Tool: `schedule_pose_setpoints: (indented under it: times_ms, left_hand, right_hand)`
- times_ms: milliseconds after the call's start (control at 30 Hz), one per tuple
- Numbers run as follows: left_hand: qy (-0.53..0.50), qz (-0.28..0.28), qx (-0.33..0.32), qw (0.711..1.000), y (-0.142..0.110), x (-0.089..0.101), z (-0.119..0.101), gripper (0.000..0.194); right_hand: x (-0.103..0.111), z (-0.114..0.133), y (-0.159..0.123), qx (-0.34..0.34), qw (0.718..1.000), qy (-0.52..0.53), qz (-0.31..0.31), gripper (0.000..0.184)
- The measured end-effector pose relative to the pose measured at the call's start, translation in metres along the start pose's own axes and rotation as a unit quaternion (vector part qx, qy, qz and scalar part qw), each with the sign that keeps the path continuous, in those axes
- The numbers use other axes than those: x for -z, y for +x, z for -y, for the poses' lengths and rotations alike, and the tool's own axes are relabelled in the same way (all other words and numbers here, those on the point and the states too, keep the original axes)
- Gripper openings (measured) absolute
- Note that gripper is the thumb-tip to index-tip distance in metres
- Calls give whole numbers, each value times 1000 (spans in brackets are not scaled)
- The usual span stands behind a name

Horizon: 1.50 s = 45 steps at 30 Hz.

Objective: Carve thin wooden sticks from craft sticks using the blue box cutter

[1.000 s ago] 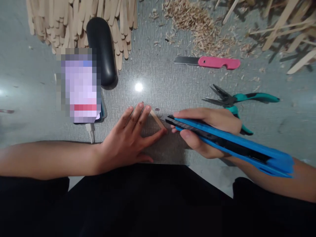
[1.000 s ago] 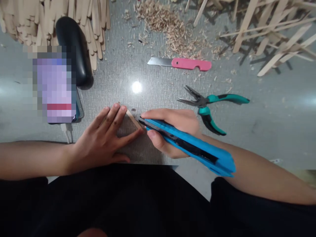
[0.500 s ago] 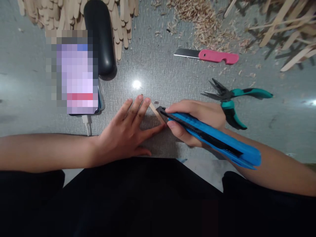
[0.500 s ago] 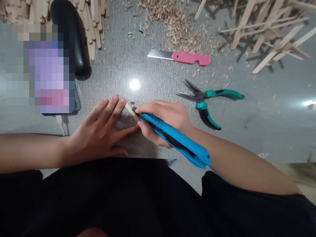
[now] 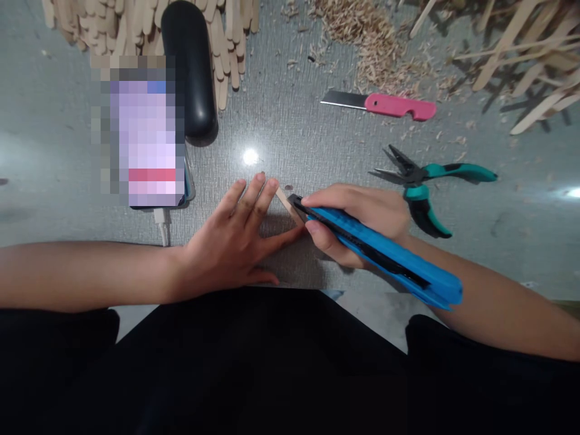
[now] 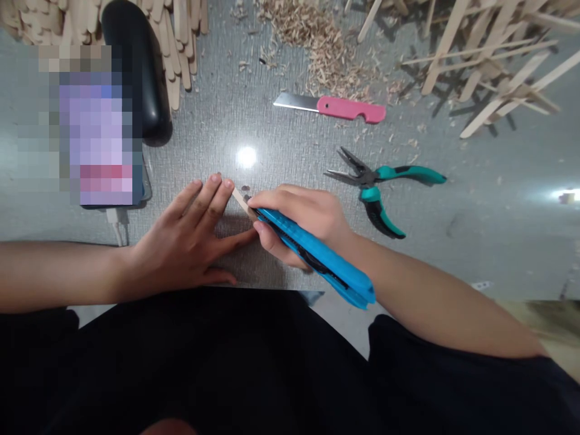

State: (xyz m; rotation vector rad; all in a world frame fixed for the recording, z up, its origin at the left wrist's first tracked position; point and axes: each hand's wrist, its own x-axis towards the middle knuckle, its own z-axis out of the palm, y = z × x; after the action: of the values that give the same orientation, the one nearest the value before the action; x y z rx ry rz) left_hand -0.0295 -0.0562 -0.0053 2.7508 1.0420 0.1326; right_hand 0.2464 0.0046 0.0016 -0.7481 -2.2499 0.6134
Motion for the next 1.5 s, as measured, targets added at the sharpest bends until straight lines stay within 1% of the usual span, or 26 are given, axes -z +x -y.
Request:
schedule_pose_setpoints:
  times_ms: [133,267,333,500,667,767,967,1067,1167,1267,1333,1500]
  left_hand:
    - [20,3,-5,1000,1,1,-2,134]
    - [50,0,-3,999,2,4,-2,135]
    - [42,5,-5,999,2,6,-1,136]
    - [-11,24,-5,1000,4,8,3,120]
    - [-18,18,-5,1000,4,6,5,134]
    - [-8,15,-12,1000,4,6,5,138]
    - [-13,37,-1,999,6,9,3,132]
    - [-1,48,0,999,7,10,3,133]
    - [12,40,-7,999,6,10,4,134]
    - [16,32,-9,999,5,8,5,132]
    - [20,27,-12,999,5,7,5,134]
    - [30,18,-18,999,5,8,5,140]
  right_hand:
    - [2,1,1,3,1000,11,10,27]
    - [4,3,1,-4,1000,4,29,46]
    - [5,2,1,2,999,-4,36,49]
    - [4,2,-1,14,999,-19,42,44]
    - [3,3,-3,-2,998,-37,53,33]
    - [2,4,-3,1,998,-47,51,27]
    - [0,3,-3,2,999,-31,33,29]
    - [0,2,-3,3,999,-28,29,31]
    - [0,3,-4,-5,999,-23,25,32]
    - [-2,5,-5,-14,999,-38,2,32]
    - [-3,5,-6,-14,999,-45,-11,30]
    - [-5,6,-6,-10,997,-69,-14,25]
